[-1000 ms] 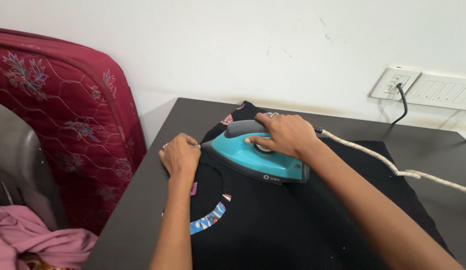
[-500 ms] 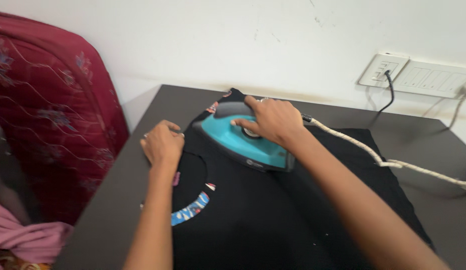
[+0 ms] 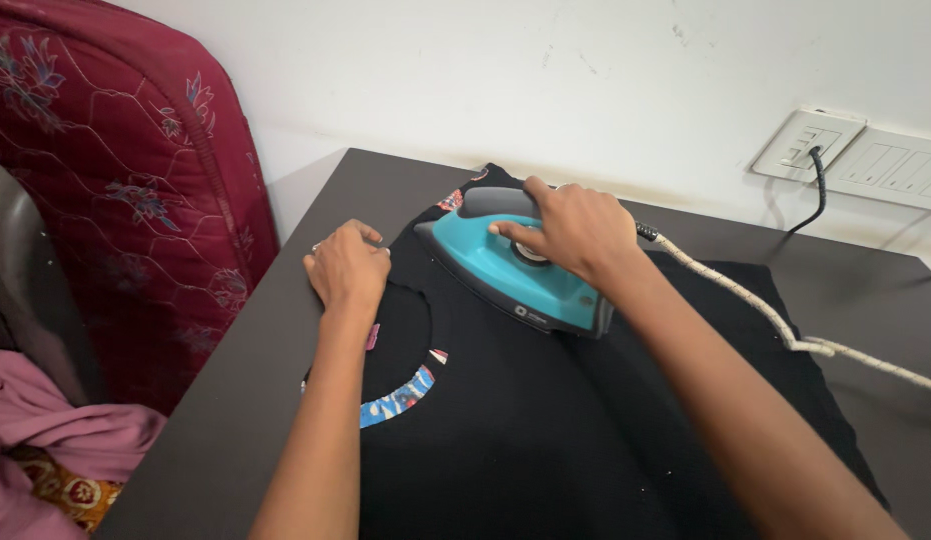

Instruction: The person irons a black top with colorful trim on a dark table. They smooth the fabric with one hand while moving a teal iron with the other, then flip the garment and continue ironing the other side.

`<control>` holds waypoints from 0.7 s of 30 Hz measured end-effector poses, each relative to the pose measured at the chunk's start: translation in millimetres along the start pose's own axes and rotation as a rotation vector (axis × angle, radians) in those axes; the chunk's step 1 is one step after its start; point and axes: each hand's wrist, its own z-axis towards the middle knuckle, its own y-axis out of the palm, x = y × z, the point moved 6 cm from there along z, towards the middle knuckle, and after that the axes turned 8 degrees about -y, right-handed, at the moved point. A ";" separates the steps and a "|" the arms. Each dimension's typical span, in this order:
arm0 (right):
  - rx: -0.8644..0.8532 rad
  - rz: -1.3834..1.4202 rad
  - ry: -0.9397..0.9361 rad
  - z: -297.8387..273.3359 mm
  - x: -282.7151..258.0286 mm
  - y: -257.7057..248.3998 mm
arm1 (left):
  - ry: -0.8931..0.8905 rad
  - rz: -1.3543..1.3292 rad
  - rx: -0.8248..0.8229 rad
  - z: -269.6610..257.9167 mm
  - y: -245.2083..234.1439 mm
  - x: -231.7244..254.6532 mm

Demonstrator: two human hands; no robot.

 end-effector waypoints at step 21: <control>-0.101 0.006 0.110 5.2 3.1 8.2 | 0.068 0.140 -0.045 -8.2 -3.6 15.0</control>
